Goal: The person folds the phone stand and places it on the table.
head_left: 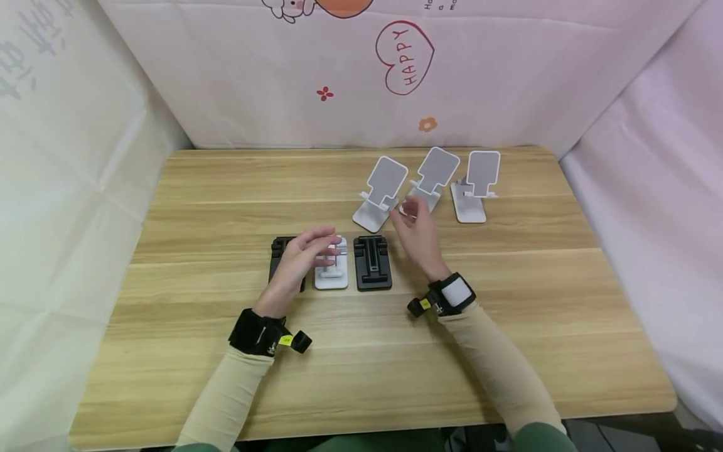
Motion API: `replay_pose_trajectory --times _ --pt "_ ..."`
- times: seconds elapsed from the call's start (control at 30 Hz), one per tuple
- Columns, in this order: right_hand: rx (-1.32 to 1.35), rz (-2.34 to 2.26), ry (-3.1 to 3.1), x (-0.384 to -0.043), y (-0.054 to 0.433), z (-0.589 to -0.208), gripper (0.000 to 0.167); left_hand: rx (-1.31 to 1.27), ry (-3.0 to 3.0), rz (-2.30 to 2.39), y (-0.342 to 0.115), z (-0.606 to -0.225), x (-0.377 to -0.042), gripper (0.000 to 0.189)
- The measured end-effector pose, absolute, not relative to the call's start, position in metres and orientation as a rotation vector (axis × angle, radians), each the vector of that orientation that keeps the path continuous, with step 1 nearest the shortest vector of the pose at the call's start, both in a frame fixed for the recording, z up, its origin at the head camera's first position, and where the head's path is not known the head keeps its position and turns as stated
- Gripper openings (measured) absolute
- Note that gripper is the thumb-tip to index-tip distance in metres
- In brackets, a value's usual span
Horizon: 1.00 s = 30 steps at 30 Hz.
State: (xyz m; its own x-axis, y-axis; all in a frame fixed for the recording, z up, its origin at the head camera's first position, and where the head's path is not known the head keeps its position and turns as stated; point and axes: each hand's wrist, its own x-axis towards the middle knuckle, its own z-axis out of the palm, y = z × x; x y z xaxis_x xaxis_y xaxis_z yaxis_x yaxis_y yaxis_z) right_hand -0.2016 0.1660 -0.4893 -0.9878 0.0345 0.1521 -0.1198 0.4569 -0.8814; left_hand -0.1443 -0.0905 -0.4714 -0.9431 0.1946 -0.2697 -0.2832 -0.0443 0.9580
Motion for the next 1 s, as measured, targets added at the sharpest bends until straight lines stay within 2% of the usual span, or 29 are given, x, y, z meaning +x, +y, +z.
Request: replay_pose_trajectory --times 0.2,0.53,1.0 --pt "0.068 1.648 -2.550 -0.222 0.159 -0.485 0.070 -0.081 1.899 2.042 -0.088 -0.473 -0.142 0.047" --pt "0.039 2.076 -2.363 -0.248 0.153 -0.497 0.063 -0.114 1.901 2.045 -0.090 -0.473 -0.142 0.047" --pt "-0.052 2.033 -2.293 -0.261 0.145 -0.503 0.055 -0.126 1.889 2.062 -0.090 -0.471 -0.139 0.048"
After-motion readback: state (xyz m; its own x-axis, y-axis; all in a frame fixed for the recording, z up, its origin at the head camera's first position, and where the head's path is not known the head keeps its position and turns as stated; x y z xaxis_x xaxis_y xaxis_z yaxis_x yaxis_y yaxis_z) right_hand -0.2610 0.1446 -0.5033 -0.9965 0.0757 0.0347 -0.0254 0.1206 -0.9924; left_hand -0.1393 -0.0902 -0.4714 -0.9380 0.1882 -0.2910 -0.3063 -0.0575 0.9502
